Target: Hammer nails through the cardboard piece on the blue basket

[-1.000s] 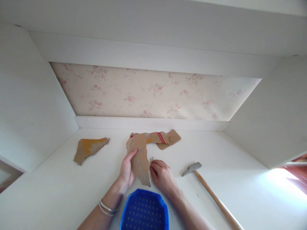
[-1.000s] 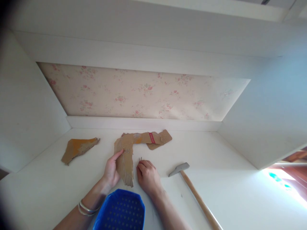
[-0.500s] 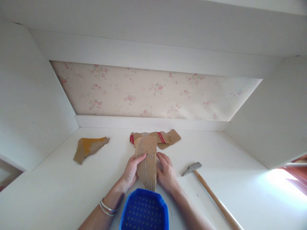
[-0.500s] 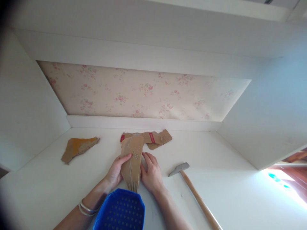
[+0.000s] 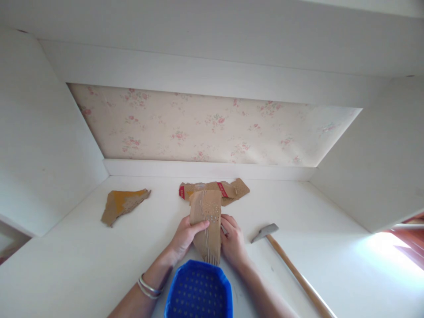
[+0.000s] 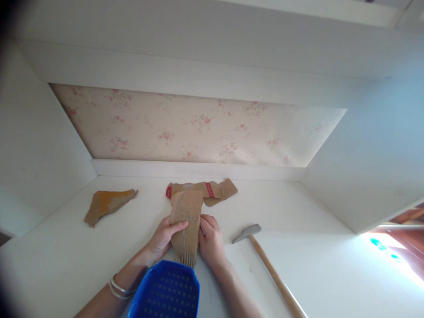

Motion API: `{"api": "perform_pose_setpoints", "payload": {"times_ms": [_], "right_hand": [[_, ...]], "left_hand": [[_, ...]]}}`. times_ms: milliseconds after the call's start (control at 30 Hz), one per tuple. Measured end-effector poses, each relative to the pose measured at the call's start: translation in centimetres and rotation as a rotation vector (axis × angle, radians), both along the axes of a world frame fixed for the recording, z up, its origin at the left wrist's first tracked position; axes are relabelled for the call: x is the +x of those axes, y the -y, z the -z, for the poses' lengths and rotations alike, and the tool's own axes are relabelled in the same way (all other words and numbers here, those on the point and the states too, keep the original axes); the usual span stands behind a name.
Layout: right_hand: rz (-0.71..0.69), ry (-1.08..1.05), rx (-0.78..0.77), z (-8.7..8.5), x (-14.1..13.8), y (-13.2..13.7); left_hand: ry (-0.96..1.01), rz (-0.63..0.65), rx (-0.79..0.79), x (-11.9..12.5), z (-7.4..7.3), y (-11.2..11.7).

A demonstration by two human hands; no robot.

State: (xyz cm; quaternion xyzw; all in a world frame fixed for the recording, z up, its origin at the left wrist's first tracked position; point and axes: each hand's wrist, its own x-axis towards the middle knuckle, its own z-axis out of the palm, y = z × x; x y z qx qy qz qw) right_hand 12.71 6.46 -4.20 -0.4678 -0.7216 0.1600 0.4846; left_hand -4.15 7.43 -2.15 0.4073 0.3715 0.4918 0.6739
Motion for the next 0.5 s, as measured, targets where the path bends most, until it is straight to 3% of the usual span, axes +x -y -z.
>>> {"api": "perform_pose_setpoints", "payload": {"times_ms": [300,500], "right_hand": [[-0.027,0.047,0.008,-0.27,-0.13,0.03],[-0.027,0.068,0.040,-0.10,-0.01,0.13]], "left_hand": [[0.057,-0.045,-0.060,0.05,-0.35,-0.01],[-0.046,-0.065,0.000,0.08,0.12,-0.08]]}}
